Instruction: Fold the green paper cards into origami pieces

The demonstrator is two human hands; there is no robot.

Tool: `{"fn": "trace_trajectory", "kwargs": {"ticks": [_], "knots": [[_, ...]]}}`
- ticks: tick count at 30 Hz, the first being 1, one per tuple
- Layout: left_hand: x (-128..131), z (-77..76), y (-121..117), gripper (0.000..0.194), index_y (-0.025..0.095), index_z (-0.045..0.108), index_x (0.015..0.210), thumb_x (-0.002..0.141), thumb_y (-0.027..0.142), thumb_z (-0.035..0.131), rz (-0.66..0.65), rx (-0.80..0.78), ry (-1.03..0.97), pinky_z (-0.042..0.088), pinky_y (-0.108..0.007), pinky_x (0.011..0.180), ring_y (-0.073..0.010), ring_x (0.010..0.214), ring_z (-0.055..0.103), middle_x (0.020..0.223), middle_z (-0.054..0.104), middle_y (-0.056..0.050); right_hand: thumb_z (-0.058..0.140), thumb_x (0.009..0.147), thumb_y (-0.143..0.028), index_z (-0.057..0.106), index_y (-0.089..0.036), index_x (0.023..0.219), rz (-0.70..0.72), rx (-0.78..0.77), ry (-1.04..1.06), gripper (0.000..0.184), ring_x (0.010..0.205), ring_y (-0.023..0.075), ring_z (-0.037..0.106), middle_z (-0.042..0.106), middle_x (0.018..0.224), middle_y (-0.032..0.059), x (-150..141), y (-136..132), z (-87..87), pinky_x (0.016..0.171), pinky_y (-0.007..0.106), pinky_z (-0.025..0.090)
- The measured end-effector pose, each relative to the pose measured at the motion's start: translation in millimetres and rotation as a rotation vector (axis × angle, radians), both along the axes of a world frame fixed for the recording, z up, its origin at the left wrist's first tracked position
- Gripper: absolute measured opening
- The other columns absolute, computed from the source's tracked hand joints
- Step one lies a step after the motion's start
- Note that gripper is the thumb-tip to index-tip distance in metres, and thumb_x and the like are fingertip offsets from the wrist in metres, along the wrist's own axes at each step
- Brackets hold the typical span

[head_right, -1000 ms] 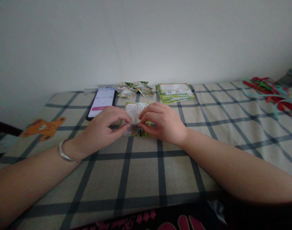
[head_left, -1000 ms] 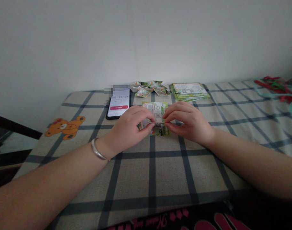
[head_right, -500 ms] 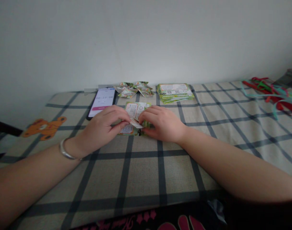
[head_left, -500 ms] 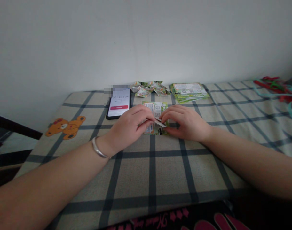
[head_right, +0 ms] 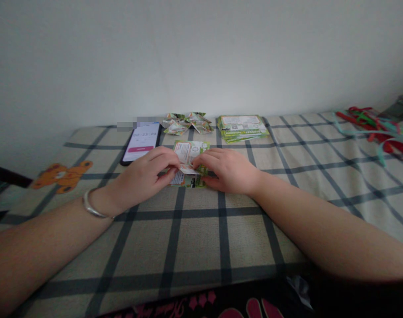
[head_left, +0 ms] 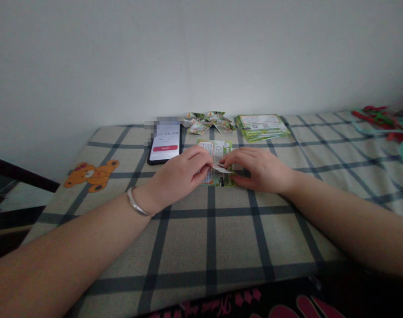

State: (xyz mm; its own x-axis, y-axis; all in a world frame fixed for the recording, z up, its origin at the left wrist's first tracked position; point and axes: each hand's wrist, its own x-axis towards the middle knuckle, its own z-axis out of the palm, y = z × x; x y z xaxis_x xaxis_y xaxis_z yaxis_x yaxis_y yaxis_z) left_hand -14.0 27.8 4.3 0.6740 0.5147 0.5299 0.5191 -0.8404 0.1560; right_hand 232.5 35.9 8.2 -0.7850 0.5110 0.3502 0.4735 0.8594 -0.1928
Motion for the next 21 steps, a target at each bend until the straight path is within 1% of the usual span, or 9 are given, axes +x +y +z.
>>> {"fn": "trace_trajectory", "kwargs": {"ticks": [2,5,7,10,12,14,19,21], "knots": [[0.2,-1.0,1.4,0.013,0.017,0.054,0.096,0.087,0.008,0.052,-0.019,-0.039,-0.019,0.052,-0.031,0.085,-0.016,0.095,0.059,0.098,0.059,-0.004,0.06,0.081,-0.013,0.059,-0.019,0.108,-0.004,-0.016,0.031,0.028,0.103,0.021,0.064,0.069,0.112,0.0084,-0.4,0.9,-2.2,0.089,0.036,0.05],[0.1,-2.3,2.8,0.011,0.017,0.054,0.094,0.086,0.009,0.053,-0.027,-0.074,0.009,0.051,-0.031,0.084,-0.0163,0.094,0.059,0.097,0.059,-0.003,0.058,0.082,-0.009,0.062,-0.019,0.102,0.033,-0.039,0.085,0.022,0.103,0.02,0.066,0.07,0.116,0.0081,-0.4,1.7,-3.5,0.087,0.035,0.051],[-0.3,-2.5,3.0,0.011,0.017,0.056,0.093,0.086,0.01,0.054,-0.023,-0.051,0.033,0.051,-0.031,0.082,-0.0171,0.093,0.059,0.097,0.06,-0.004,0.058,0.083,-0.009,0.063,-0.018,0.1,0.067,-0.034,0.116,0.02,0.103,0.0192,0.067,0.07,0.117,0.0085,0.3,1.5,-3.0,0.085,0.033,0.052],[-1.2,-1.9,2.6,0.01,0.017,0.058,0.093,0.086,0.011,0.054,-0.009,0.027,0.053,0.05,-0.032,0.081,-0.0184,0.092,0.059,0.094,0.062,-0.004,0.056,0.088,-0.013,0.064,-0.018,0.101,0.102,-0.011,0.12,0.016,0.101,0.017,0.068,0.072,0.114,0.0074,1.7,0.0,-1.4,0.083,0.03,0.053],[-1.3,-1.4,1.9,0.011,0.017,0.058,0.093,0.085,0.011,0.054,0.011,0.05,0.05,0.05,-0.032,0.081,-0.0187,0.09,0.06,0.092,0.063,-0.004,0.055,0.091,-0.017,0.065,-0.018,0.103,0.11,0.019,0.104,0.016,0.099,0.0157,0.069,0.072,0.113,0.0064,2.3,-1.4,-0.3,0.081,0.028,0.053],[-0.9,-1.1,1.1,0.011,0.017,0.058,0.094,0.085,0.012,0.053,0.024,0.035,0.042,0.05,-0.031,0.079,-0.0183,0.088,0.061,0.09,0.064,-0.004,0.054,0.093,-0.019,0.065,-0.018,0.104,0.104,0.067,0.091,0.016,0.098,0.0152,0.069,0.073,0.112,0.0061,2.5,-2.7,0.8,0.08,0.027,0.053],[1.0,-0.5,0.9,0.017,0.016,0.06,0.099,0.083,0.013,0.056,0.032,-0.064,0.065,0.05,-0.03,0.079,-0.0177,0.088,0.063,0.093,0.066,-0.004,0.053,0.095,-0.024,0.067,-0.017,0.104,0.108,0.208,0.006,0.019,0.096,0.018,0.069,0.073,0.111,0.0065,1.4,-4.1,3.6,0.078,0.031,0.053],[1.3,-0.1,1.6,0.018,0.016,0.061,0.102,0.084,0.018,0.059,0.04,-0.086,0.103,0.05,-0.032,0.081,-0.019,0.09,0.064,0.095,0.067,-0.005,0.053,0.095,-0.027,0.068,-0.017,0.105,0.109,0.235,-0.049,0.02,0.096,0.0196,0.069,0.073,0.11,0.0067,0.5,-4.0,3.9,0.078,0.032,0.053]]}}
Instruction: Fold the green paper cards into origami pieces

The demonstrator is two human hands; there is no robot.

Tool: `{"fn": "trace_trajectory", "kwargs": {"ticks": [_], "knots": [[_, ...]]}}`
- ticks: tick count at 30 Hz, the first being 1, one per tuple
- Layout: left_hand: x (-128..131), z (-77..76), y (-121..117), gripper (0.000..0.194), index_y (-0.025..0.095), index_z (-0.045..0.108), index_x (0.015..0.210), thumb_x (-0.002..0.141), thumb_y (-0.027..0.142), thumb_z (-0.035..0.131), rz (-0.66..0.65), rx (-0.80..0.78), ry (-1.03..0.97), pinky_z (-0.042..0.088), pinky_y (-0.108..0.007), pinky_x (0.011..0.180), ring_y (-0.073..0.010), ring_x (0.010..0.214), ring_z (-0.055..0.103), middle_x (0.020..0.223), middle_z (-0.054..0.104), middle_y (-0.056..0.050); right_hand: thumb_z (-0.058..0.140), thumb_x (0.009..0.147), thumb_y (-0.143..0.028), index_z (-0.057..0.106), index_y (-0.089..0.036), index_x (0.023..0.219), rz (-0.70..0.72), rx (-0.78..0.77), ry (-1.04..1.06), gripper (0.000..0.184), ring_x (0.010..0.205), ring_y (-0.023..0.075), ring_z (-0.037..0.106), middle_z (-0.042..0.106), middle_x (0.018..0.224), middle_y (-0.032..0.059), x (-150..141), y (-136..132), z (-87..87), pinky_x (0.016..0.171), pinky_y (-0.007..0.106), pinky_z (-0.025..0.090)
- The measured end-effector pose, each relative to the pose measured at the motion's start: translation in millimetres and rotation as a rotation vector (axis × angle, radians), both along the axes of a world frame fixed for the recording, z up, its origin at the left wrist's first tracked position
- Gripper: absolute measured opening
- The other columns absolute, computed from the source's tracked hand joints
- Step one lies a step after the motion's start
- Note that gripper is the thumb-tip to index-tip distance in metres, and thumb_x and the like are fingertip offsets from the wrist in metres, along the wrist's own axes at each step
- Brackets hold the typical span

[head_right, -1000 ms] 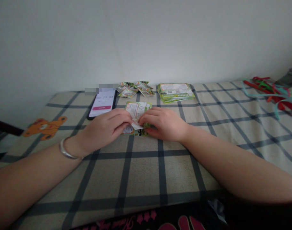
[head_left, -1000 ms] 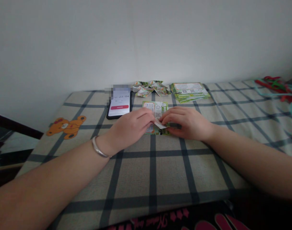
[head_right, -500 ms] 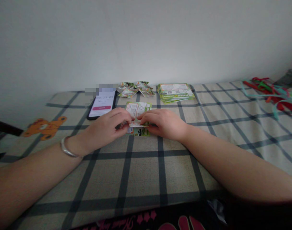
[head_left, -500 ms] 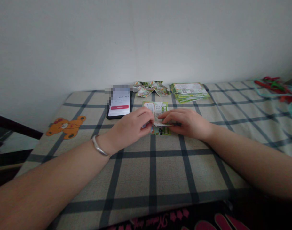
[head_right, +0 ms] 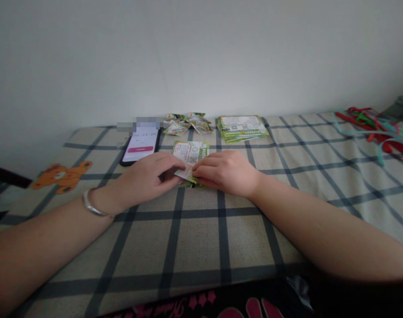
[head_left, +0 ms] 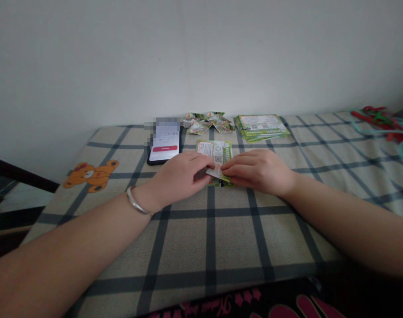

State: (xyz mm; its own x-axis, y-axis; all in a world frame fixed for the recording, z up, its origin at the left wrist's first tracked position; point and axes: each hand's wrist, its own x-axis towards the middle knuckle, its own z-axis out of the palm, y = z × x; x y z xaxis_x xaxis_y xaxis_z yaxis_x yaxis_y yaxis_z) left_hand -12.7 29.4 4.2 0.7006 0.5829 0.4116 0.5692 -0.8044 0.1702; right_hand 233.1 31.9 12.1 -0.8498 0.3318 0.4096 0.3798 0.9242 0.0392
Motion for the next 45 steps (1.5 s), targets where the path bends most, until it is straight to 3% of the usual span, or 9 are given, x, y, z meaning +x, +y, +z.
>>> {"fn": "trace_trajectory", "kwargs": {"ticks": [4,8,12,20,31,38,45], "knots": [[-1,-0.2,1,0.021,0.017,0.063,0.101,0.09,0.034,0.058,-0.021,0.056,0.058,0.051,-0.036,0.086,-0.0214,0.094,0.065,0.097,0.069,-0.006,0.055,0.094,-0.028,0.069,-0.017,0.104,-0.017,0.002,-0.041,0.021,0.092,0.0195,0.068,0.074,0.105,0.0067,-2,0,-1.4,0.077,0.032,0.052],[-2,0.0,0,0.023,0.016,0.066,0.094,0.094,0.033,0.051,-0.063,0.206,0.099,0.05,-0.038,0.092,-0.0232,0.102,0.064,0.099,0.07,-0.008,0.056,0.093,-0.025,0.07,-0.016,0.102,-0.008,-0.047,-0.006,0.019,0.088,0.0182,0.068,0.074,0.1,0.0075,-3,0,-3.0,0.077,0.031,0.052],[0,2.5,-1,0.021,0.017,0.068,0.088,0.092,0.032,0.053,-0.071,0.264,0.192,0.051,-0.04,0.087,-0.0232,0.094,0.064,0.09,0.069,-0.006,0.058,0.09,-0.022,0.071,-0.015,0.098,0.003,-0.111,0.022,0.017,0.088,0.0184,0.067,0.073,0.098,0.0082,-3,1,-3.0,0.078,0.031,0.052],[2,2.9,-3,0.02,0.016,0.067,0.082,0.092,0.027,0.054,-0.065,0.254,0.254,0.05,-0.04,0.088,-0.0223,0.094,0.062,0.09,0.068,-0.007,0.063,0.083,-0.015,0.073,-0.016,0.091,-0.029,-0.263,0.077,0.013,0.087,0.0166,0.067,0.074,0.096,0.0065,-2,3,-2.0,0.08,0.029,0.051],[3,5.5,-6,0.023,0.014,0.067,0.076,0.091,0.023,0.053,-0.056,0.173,0.21,0.051,-0.04,0.086,-0.022,0.088,0.064,0.083,0.068,-0.007,0.064,0.083,-0.024,0.073,-0.019,0.082,-0.197,-0.149,0.005,0.011,0.084,0.0195,0.062,0.071,0.085,0.0048,-2,0,3.4,0.075,0.032,0.046],[5,5.3,-6,0.015,0.015,0.067,0.074,0.086,0.019,0.058,0.034,0.085,0.166,0.051,-0.039,0.079,-0.0219,0.084,0.065,0.081,0.069,-0.006,0.062,0.084,-0.023,0.07,-0.016,0.074,-0.232,-0.244,0.035,0.015,0.078,0.0181,0.057,0.067,0.074,0.0051,-7,-1,4.0,0.074,0.031,0.043],[6,2.7,-5,0.026,0.016,0.062,0.067,0.09,0.026,0.055,0.071,0.035,0.083,0.049,-0.038,0.079,-0.0205,0.083,0.063,0.08,0.067,-0.006,0.06,0.086,-0.025,0.07,-0.016,0.075,-0.332,-0.295,0.094,0.017,0.081,0.019,0.057,0.066,0.081,0.0064,-11,1,-2.8,0.08,0.033,0.042]]}}
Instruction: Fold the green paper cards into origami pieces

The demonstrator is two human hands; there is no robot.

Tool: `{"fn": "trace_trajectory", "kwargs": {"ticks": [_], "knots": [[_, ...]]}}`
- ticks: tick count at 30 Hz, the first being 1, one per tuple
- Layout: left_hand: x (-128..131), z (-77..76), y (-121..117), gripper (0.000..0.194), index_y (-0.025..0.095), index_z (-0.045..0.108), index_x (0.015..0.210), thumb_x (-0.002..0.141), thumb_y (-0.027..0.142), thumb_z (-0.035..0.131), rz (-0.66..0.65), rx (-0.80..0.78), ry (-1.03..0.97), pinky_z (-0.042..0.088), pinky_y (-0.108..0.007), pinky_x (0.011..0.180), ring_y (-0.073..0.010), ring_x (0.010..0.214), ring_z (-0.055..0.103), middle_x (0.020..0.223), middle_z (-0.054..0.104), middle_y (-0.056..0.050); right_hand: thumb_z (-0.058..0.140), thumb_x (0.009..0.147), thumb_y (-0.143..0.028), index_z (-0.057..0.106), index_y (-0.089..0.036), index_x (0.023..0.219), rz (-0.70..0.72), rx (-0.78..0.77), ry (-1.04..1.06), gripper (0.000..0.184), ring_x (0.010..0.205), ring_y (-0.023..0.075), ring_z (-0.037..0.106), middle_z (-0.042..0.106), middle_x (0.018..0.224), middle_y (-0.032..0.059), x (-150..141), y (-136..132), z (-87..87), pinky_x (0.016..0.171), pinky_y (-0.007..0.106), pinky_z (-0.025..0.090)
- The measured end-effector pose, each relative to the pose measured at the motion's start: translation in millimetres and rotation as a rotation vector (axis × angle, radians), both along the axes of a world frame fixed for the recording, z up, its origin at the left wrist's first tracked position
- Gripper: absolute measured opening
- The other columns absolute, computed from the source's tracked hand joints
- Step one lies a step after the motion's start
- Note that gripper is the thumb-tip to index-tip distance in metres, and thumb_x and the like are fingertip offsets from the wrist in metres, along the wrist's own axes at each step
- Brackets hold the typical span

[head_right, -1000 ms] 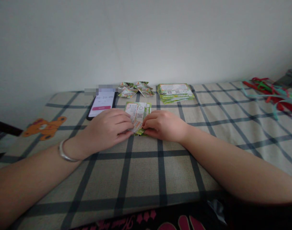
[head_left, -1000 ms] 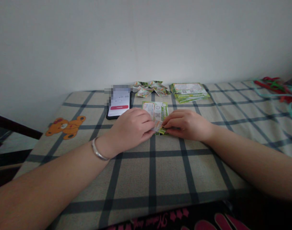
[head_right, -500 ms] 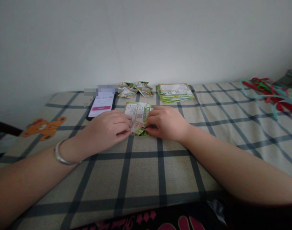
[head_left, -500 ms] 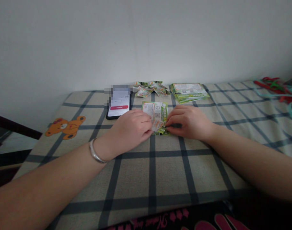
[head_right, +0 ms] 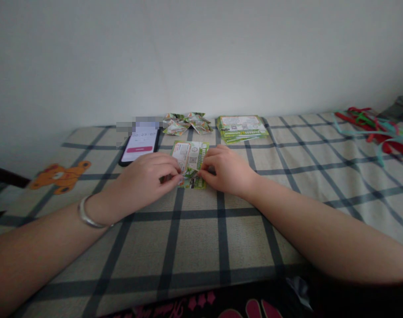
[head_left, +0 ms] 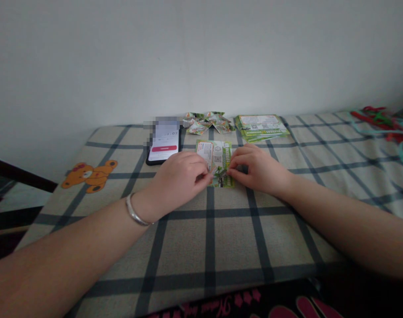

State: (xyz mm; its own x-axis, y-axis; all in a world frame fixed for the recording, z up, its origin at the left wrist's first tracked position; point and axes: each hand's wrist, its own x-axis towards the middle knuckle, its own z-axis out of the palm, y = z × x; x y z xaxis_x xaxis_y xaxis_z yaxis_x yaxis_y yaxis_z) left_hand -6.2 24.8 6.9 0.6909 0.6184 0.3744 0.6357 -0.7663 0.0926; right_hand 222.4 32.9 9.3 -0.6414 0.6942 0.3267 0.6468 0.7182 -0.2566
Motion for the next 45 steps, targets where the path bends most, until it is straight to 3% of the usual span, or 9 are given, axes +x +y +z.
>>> {"fn": "trace_trajectory", "kwargs": {"ticks": [10,21,39,45], "knots": [[2,-7.6,6,0.019,0.016,0.065,0.07,0.085,0.027,0.063,0.102,-0.019,-0.056,0.045,-0.038,0.077,-0.0204,0.08,0.057,0.078,0.065,-0.004,0.056,0.089,-0.032,0.063,-0.017,0.072,-0.077,-0.038,-0.059,0.024,0.074,0.0165,0.051,0.06,0.073,0.0032,-4,4,-5.9,0.075,0.031,0.035],[4,-8.7,7,0.016,0.016,0.061,0.071,0.085,0.024,0.061,0.106,-0.054,-0.054,0.045,-0.032,0.07,-0.0181,0.077,0.054,0.077,0.057,-0.003,0.059,0.084,-0.035,0.061,-0.019,0.067,-0.172,-0.039,-0.096,0.024,0.067,0.0164,0.047,0.059,0.065,0.0015,-8,4,-4.6,0.067,0.03,0.03],[6,-5.8,4,0.011,0.016,0.059,0.078,0.086,0.023,0.056,0.137,-0.042,0.04,0.047,-0.037,0.076,-0.0213,0.084,0.054,0.084,0.058,-0.005,0.063,0.081,-0.036,0.059,-0.019,0.074,-0.242,-0.043,-0.117,0.019,0.066,0.0164,0.05,0.061,0.068,0.0006,-12,0,-1.8,0.066,0.03,0.03],[4,-7.6,5,0.011,0.016,0.061,0.096,0.084,0.017,0.059,0.047,-0.075,-0.048,0.048,-0.039,0.087,-0.0228,0.097,0.057,0.099,0.063,-0.006,0.063,0.081,-0.024,0.064,-0.019,0.086,-0.095,-0.004,-0.022,0.007,0.074,0.0171,0.055,0.064,0.077,0.0015,-12,-1,-4.2,0.07,0.028,0.036]]}}
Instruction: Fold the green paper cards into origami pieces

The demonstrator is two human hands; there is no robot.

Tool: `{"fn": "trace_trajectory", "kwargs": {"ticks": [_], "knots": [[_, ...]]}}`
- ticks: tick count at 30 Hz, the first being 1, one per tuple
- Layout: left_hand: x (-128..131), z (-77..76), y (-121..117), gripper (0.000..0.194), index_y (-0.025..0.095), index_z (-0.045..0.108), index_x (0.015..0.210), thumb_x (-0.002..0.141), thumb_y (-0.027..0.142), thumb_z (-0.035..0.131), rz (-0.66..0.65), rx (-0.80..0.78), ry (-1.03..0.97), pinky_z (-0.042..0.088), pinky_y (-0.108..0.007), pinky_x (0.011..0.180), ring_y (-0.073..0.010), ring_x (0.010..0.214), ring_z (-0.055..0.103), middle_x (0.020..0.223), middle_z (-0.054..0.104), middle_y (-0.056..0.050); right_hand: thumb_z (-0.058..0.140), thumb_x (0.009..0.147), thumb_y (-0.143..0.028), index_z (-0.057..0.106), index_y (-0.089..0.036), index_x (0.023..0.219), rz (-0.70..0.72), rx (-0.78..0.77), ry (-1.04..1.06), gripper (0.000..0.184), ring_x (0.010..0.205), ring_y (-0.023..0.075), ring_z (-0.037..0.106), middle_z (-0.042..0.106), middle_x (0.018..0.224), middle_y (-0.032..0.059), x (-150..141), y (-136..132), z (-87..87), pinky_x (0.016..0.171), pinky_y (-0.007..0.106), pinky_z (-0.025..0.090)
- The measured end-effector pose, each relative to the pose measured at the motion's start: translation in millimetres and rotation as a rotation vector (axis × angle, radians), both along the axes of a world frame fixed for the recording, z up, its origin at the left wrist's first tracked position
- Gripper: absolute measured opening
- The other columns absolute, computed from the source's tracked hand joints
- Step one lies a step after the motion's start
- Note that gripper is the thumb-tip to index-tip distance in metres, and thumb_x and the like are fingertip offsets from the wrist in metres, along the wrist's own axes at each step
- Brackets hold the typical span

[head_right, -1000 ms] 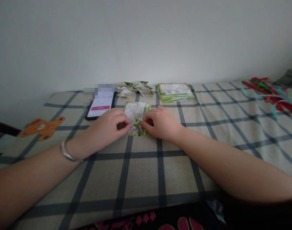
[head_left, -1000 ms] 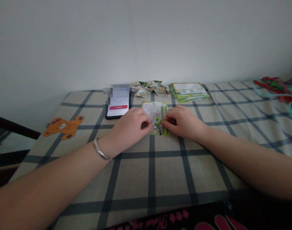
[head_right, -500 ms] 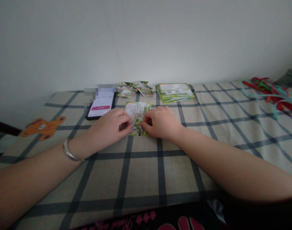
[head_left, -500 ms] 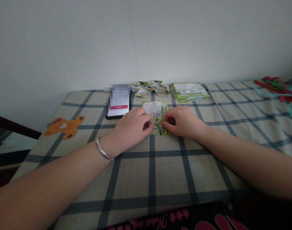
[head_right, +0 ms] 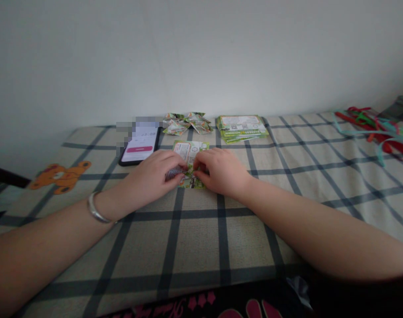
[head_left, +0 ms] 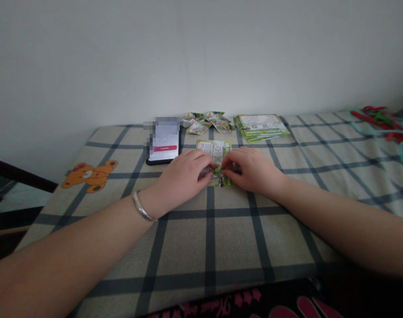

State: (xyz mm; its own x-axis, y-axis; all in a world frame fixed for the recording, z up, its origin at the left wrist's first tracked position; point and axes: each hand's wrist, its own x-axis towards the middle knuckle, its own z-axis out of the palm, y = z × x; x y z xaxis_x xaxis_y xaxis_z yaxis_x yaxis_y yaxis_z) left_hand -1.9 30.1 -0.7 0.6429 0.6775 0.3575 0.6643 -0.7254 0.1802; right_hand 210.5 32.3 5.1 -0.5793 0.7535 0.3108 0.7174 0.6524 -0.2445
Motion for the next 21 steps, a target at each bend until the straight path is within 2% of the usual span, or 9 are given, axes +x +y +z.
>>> {"fn": "trace_trajectory", "kwargs": {"ticks": [4,8,12,16,21], "knots": [[-1,-0.3,1,0.01,0.016,0.063,0.095,0.085,0.016,0.06,-0.047,0.016,0.014,0.047,-0.04,0.09,-0.0231,0.101,0.057,0.105,0.063,-0.007,0.061,0.086,-0.024,0.067,-0.019,0.084,0.042,0.065,-0.061,0.009,0.079,0.0191,0.058,0.068,0.081,0.0032,0,-5,3.2,0.072,0.03,0.036],[-2,1.5,0,0.006,0.016,0.065,0.091,0.088,0.016,0.06,-0.072,0.026,0.054,0.048,-0.039,0.087,-0.0216,0.096,0.059,0.099,0.065,-0.006,0.059,0.089,-0.024,0.07,-0.019,0.088,0.093,0.115,-0.125,0.013,0.079,0.0191,0.059,0.069,0.083,0.004,2,-7,7.5,0.071,0.03,0.037],[-1,2.5,-2,0.008,0.015,0.066,0.09,0.089,0.015,0.059,-0.109,0.081,0.091,0.049,-0.038,0.086,-0.0214,0.096,0.059,0.1,0.066,-0.007,0.057,0.09,-0.022,0.071,-0.019,0.089,0.154,0.106,-0.151,0.014,0.077,0.0176,0.058,0.07,0.084,0.0042,7,-6,11.5,0.072,0.03,0.037],[-3,2.2,-1,0.011,0.014,0.067,0.093,0.091,0.017,0.056,-0.133,0.125,0.139,0.049,-0.038,0.087,-0.0218,0.096,0.059,0.1,0.067,-0.007,0.055,0.089,-0.016,0.073,-0.021,0.094,0.212,0.116,-0.182,0.019,0.078,0.0171,0.058,0.07,0.085,0.0043,11,-6,13.2,0.071,0.03,0.037],[-7,1.9,-1,0.015,0.019,0.066,0.102,0.093,0.018,0.054,-0.171,0.2,0.256,0.051,-0.037,0.085,-0.022,0.096,0.059,0.101,0.066,-0.006,0.055,0.087,-0.013,0.074,-0.022,0.093,0.206,0.161,-0.263,0.022,0.076,0.0174,0.056,0.068,0.082,0.0039,10,-8,13.0,0.069,0.031,0.035]]}}
